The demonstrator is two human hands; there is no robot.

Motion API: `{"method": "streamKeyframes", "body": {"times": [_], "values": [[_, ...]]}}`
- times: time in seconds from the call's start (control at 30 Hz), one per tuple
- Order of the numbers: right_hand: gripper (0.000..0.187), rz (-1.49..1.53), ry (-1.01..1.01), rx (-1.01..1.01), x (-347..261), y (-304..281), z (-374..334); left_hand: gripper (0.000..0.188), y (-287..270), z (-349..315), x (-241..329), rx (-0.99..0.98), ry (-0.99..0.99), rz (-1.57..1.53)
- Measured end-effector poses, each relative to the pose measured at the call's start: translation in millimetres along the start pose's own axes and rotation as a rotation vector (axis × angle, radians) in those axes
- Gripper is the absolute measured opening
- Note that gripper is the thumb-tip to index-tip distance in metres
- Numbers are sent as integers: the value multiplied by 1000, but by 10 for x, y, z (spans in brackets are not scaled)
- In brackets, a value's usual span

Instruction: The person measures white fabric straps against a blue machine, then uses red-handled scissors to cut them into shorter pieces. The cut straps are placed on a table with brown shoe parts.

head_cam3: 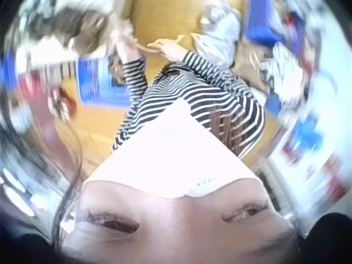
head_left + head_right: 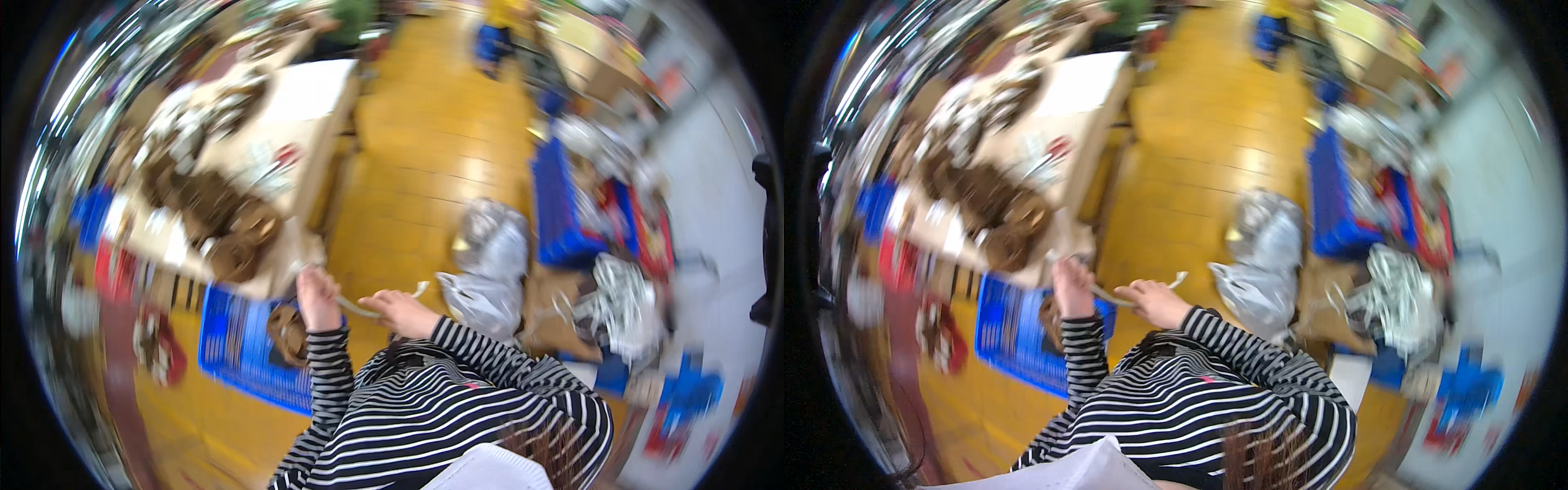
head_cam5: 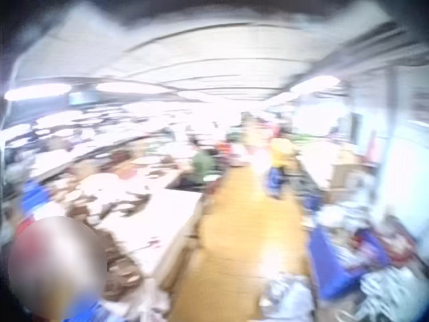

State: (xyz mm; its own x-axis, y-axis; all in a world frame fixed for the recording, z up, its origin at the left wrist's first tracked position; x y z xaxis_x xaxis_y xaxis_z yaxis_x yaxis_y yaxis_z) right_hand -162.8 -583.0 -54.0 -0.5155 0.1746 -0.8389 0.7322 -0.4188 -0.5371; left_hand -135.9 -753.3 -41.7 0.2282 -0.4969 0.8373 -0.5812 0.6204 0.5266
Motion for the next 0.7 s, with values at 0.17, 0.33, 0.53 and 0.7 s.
{"method": "streamKeyframes", "body": {"times": [0.17, 0.33, 0.53, 0.7], "values": [[46, -79, 358, 94, 324, -264, -1026, 12, 645, -218, -845, -273, -295, 191], [38, -36, 674, 534, 509, -377, -2500, 14, 1290, -772, -1711, -711, -617, 550], [40, 86, 902, 917, 572, -231, -4374, 21, 2308, -1573, -2174, -1003, -613, 639], [36, 281, 849, 790, 1329, -256, -5371, 24, 2464, -2127, -2368, -922, -410, 613]]}}
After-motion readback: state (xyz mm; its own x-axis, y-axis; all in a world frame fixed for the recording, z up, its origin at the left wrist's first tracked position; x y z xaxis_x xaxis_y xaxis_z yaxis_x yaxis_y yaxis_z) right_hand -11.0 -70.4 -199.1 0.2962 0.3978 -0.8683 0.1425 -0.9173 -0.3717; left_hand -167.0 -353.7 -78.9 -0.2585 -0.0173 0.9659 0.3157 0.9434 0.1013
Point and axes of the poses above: each hand's wrist, its own z-axis towards the middle knuckle, its own y-axis out of the palm, x = y × z, the point moved 6 cm from there along z, towards the middle knuckle, and after that the axes turned 13 degrees about z, right-handed, at the moved point
